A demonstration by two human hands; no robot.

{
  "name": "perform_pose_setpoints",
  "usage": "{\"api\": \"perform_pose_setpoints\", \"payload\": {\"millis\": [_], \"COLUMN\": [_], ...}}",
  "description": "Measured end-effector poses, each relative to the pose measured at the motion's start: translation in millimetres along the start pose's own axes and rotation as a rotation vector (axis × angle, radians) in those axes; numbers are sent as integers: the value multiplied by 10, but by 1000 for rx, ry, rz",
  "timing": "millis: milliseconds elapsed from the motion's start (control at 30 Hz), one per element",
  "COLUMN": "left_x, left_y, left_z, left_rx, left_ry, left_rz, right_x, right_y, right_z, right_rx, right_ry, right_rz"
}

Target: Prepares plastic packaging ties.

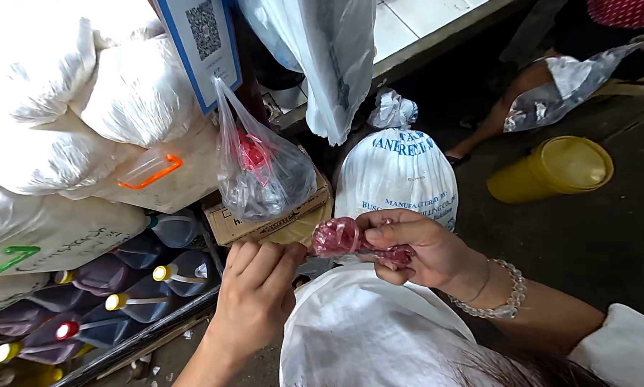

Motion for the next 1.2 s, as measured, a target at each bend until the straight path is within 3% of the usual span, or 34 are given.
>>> {"api": "perform_pose_setpoints", "payload": {"millis": [100,167,333,433,567,667,833,1000,1133,1200], "left_x": [-17,-18,11,69,121,110,77,57,39,52], "left_y": [15,26,206,257,255,196,22,-186,-187,-154], "left_z": [-3,37,112,94,-133,-218,-255,-242,-355,-426], "left_rx": [23,77,211,141,-5,-79,-479,-666,-620,-614], "left_ry": [-35,-76,-87,-66,91,174,145,123,352,432], "left_rz": [-12,-25,-245,-361,-327,-318,-494,-151,109,125], "right_x": [-19,-31,-75,-38,49,51,104,239,293,266], "right_y": [-6,-7,20,4,22,19,22,103,232,246], "right_z": [-23,-94,-463,-513,-519,-554,-645,-485,-329,-359], "right_rx": [-51,-222,-1112,-1230,-1279,-1381,-1326,-1006,-638,-740], "right_ry": [-18,7,304,308,579,689,768,566,410,463], "right_rz": [-4,-17,-192,-303,-377,-322,-260,-254,-99,-47]}}
Point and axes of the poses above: each hand's wrist, its own x-axis towards the middle knuckle, its own y-axis out of the back of the hand, z = x × y, the point moved 5 cm from there along x, towards the middle knuckle, and after that the axes turned 12 degrees about y, right-handed, at the moved point
